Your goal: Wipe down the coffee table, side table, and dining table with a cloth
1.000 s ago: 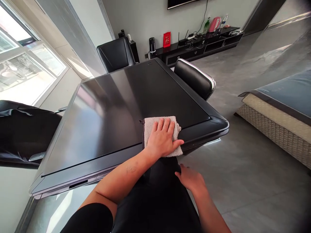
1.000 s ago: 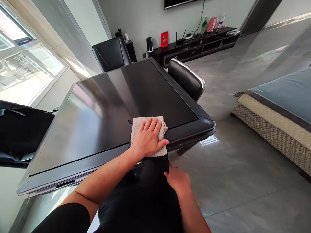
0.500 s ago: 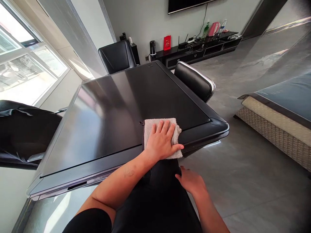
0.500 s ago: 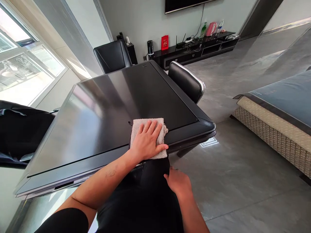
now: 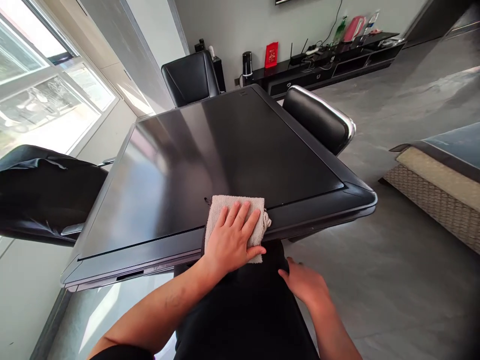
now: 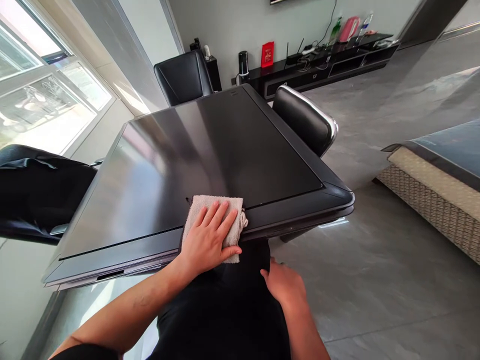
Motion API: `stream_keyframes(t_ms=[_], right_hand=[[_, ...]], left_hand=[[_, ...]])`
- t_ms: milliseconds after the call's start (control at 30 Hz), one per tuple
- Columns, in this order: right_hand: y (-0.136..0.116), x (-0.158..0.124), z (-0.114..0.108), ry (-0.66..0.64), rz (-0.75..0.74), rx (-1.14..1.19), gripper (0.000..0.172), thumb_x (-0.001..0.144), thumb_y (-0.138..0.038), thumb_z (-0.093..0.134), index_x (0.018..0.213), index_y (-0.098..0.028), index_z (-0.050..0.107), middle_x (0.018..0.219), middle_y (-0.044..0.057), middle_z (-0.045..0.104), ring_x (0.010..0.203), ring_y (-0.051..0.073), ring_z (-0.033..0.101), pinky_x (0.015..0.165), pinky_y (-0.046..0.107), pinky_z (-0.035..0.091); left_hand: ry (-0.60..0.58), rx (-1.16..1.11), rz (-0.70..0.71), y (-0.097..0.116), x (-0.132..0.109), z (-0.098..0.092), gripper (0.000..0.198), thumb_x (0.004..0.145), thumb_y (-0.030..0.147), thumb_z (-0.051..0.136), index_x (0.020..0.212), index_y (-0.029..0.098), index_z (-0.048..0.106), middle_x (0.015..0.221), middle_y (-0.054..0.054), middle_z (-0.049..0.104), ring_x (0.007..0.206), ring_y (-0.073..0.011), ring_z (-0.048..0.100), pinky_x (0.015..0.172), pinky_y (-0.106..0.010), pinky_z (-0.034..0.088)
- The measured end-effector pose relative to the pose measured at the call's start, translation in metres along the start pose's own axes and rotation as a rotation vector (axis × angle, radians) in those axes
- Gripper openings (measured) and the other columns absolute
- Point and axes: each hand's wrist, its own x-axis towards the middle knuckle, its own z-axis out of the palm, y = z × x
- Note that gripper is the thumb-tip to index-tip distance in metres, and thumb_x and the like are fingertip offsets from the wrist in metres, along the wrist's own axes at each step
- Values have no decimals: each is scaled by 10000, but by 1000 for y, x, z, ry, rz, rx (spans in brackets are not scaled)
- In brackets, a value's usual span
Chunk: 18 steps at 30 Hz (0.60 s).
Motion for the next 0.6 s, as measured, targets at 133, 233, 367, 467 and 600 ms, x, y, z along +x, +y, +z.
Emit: stream_keyframes(t_ms=[133,233,367,467,600], right_hand=[[1,2,2,-4,10,-29,501,1147,-419,404,1496,-136,625,1298,235,789,1177,393,785,962,511,590],[2,4,3,-29,10,-42,530,1158,-432,360,1520,-131,604,1301,234,782,1173,380,784,925,492,593],[1,6,2,-71,40,-47,577,1170,-448,279,1550,-131,576,1338,236,767,1205,373,775,885,468,592],[1,8,4,-86,61,-57,608,1170,-450,256,1608,-124,524,1362,242,758,1223,383,770,906,485,591],[3,10,7,-71,53,-68,620,1163,-464,260,1592,-117,543,1334,244,769,1194,397,777,915,512,586]], left_hand=[[35,107,-29,-22,-52,0,1044,913,811,702,1776,326,371,1856,-138,300,1709,-493,251,1401,-702,108],[114,301,-17,-37,-86,1,974,961,771,676,1768,304,392,1833,-133,361,1687,-468,327,1405,-655,145],[199,534,-38,-51,-116,0,917,997,757,641,1753,284,427,1796,-119,441,1672,-423,377,1405,-603,187],[204,591,-52,-60,-129,-5,914,991,775,634,1744,294,445,1781,-120,467,1665,-420,392,1393,-603,224],[180,609,-54,-67,-138,-13,888,1002,755,636,1740,296,453,1781,-117,465,1671,-420,383,1389,-608,238]])
